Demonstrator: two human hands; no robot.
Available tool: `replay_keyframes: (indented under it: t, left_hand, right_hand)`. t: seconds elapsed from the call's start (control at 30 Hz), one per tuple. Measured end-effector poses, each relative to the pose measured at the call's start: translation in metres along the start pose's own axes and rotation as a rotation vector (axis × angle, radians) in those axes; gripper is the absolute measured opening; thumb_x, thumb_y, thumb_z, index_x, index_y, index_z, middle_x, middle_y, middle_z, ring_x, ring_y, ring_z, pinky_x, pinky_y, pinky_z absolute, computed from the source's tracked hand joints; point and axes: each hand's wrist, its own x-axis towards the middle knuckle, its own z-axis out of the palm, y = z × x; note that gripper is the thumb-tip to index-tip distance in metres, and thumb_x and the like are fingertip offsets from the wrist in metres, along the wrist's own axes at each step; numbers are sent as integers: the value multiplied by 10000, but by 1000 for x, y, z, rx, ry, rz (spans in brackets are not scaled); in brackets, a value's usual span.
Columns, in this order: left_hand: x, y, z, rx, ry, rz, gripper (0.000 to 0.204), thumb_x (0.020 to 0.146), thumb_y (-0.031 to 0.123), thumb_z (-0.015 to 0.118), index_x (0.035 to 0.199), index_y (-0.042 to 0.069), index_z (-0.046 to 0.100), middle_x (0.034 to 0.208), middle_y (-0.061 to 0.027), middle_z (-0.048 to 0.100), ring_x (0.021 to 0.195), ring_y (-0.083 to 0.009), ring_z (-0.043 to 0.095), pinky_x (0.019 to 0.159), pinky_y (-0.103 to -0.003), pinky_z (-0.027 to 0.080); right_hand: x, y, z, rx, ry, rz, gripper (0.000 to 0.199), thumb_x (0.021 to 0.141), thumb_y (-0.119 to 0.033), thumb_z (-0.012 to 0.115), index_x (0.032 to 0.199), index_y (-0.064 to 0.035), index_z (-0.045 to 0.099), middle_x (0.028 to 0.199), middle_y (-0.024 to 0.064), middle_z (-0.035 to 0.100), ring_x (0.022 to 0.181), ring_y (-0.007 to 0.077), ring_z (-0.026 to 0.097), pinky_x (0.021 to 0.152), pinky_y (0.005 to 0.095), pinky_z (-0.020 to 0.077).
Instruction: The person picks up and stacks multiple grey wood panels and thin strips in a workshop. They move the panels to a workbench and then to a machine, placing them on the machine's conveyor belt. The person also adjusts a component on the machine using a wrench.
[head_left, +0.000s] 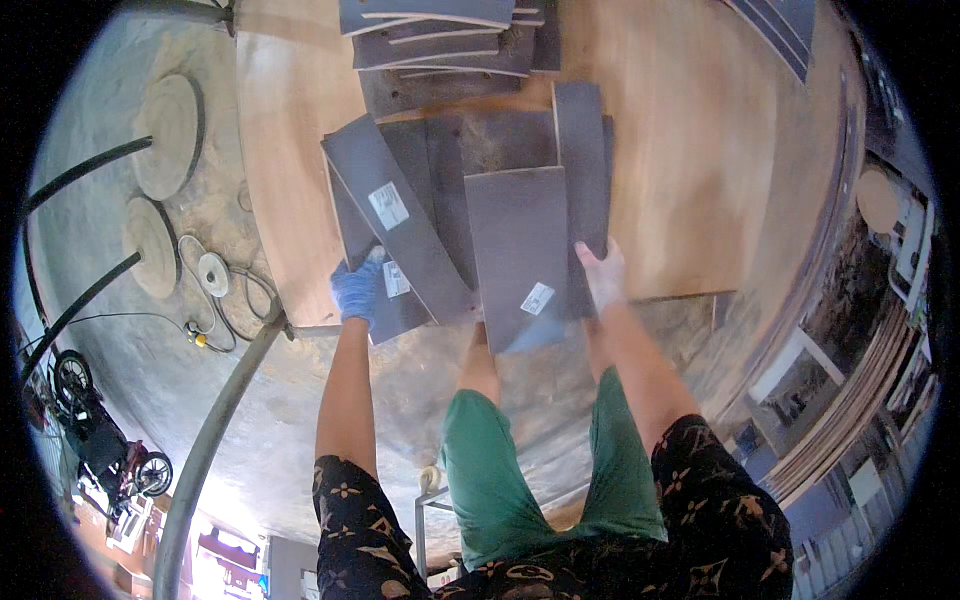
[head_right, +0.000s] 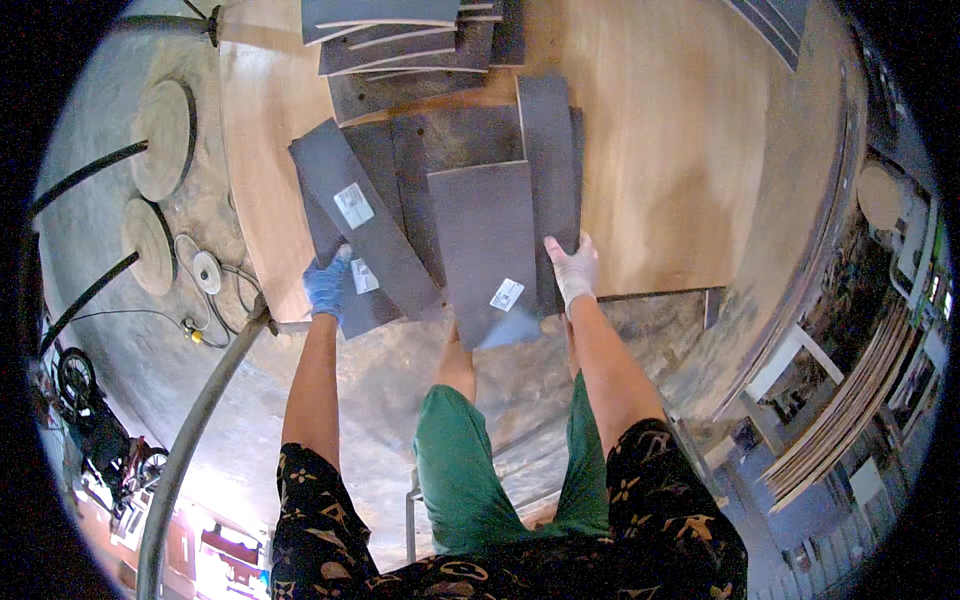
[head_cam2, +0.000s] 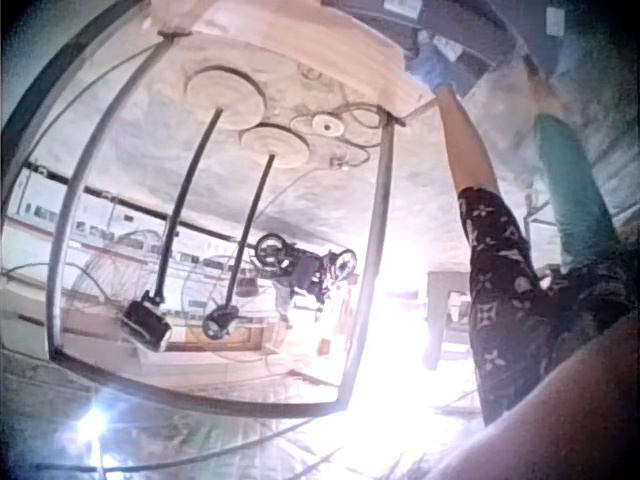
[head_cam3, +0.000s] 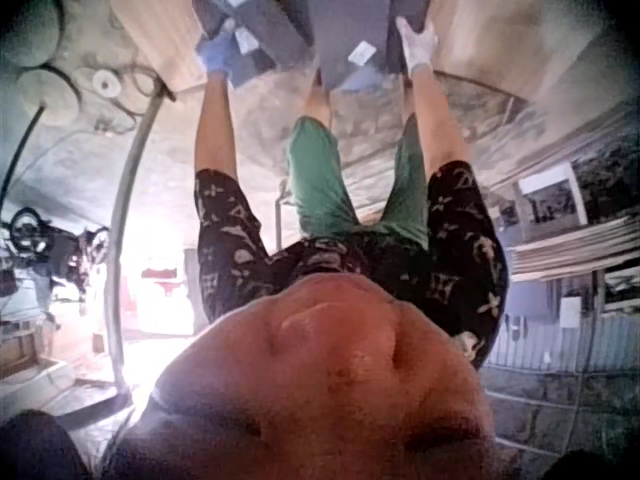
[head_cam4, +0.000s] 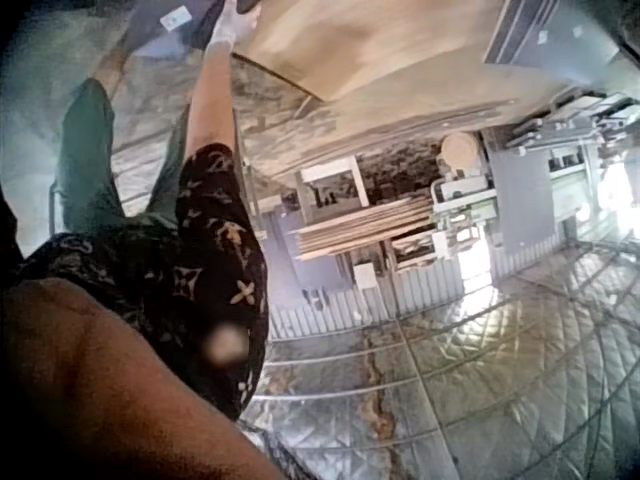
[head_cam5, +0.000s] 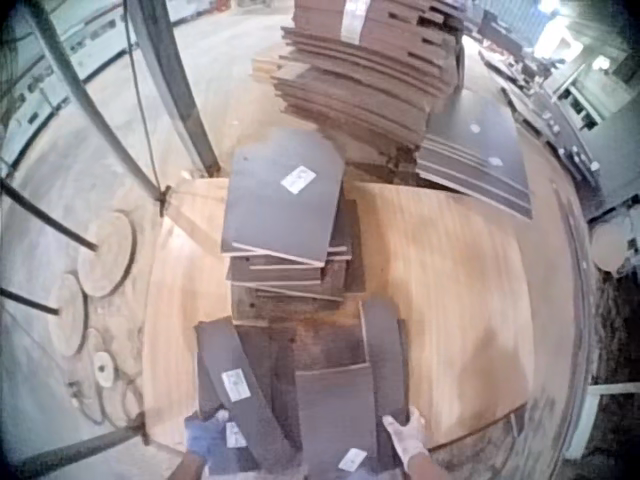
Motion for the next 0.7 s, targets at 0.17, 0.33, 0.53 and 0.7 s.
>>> replay_keyframes:
  t: [0.17,0.33,0.53,0.7]
  left_hand:
    - [-11,-9,-11,-160,-129,37,368,709,239,774,964,1,658,888,-44,656,771,-113,577,706,-259,467]
    - [-57,16,38,-105,-456,83,506,701,219,761,1102,-30,576,957,-62,650,858,-144,587,777,-287,475]
    - [-57,-4,118,248,-55,219,849,677,495,731,1255,-47,426,1229,-233,478,1174,-323,444,968,-394,369]
    - [-39,-2,128,254,-75,113,749,787,565,583,1192,-54,468,1149,-237,532,1085,-324,500,938,-387,384]
  right_hand:
    - [8,-18,-3,-211,44,7,725,653,-346,770,1239,-38,473,1220,226,484,1109,324,498,926,394,410]
    - [8,-18,-13,-155,30,19,670,750,-466,652,1232,-33,480,1222,227,482,1117,341,487,948,400,385]
    - [-3,-29,-13,20,64,33,711,847,-603,424,1181,18,516,1154,239,535,1095,339,498,953,390,367]
    - [27,15,-23,254,-146,180,805,804,-665,423,1220,22,483,1163,222,541,1093,306,503,936,380,374]
